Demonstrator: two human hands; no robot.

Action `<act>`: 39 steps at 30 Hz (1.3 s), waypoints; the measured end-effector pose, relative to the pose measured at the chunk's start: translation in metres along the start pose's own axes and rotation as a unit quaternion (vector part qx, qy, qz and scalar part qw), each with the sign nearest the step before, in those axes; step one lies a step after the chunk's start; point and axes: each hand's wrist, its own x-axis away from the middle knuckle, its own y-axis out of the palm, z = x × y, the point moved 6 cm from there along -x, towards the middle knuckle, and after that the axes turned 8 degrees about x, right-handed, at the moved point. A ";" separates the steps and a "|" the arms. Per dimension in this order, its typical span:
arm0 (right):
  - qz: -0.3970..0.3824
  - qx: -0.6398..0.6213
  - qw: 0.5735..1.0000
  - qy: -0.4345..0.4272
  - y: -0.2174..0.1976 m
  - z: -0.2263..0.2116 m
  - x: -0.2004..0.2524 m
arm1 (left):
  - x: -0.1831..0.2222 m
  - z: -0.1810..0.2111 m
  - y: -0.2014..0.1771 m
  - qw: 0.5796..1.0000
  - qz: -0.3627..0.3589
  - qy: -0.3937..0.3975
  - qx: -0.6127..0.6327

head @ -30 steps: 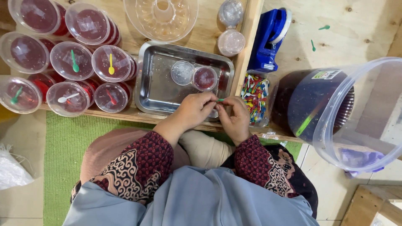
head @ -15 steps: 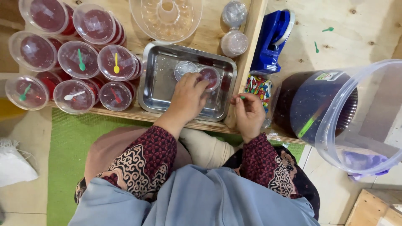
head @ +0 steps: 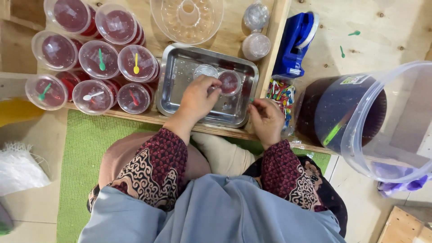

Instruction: The person prepares gelatin cups by placing clear plastic cups into a tray, filling them with a dark liquid from a bucket using a green ladle, and then moving the filled cups into different containers.

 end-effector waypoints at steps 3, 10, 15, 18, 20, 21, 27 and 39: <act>-0.004 -0.016 1.000 0.011 0.010 -0.001 0.009 | 0.008 0.015 0.019 0.993 -0.033 0.033 0.110; -0.026 -0.020 0.999 -0.010 0.015 -0.019 0.010 | 0.023 0.055 0.017 0.984 -0.080 0.150 0.051; -0.039 -0.049 0.998 -0.013 0.019 -0.022 0.008 | 0.021 0.057 0.017 0.978 -0.072 0.191 -0.041; -0.045 -0.042 0.998 -0.025 0.016 -0.025 0.006 | 0.021 0.063 0.012 0.975 -0.087 0.198 -0.050; -0.048 -0.026 0.997 -0.047 0.013 -0.029 0.003 | 0.020 0.061 0.010 0.975 -0.094 0.195 -0.053; -0.052 -0.011 0.996 -0.068 0.012 -0.032 0.002 | 0.020 0.060 0.010 0.975 -0.100 0.192 -0.057; -0.022 0.037 0.995 -0.094 0.008 -0.030 0.003 | 0.018 0.050 0.010 0.981 -0.088 0.159 -0.063; 0.014 0.239 0.940 -0.244 0.012 -0.075 -0.029 | 0.000 0.021 -0.018 0.988 0.012 0.067 -0.140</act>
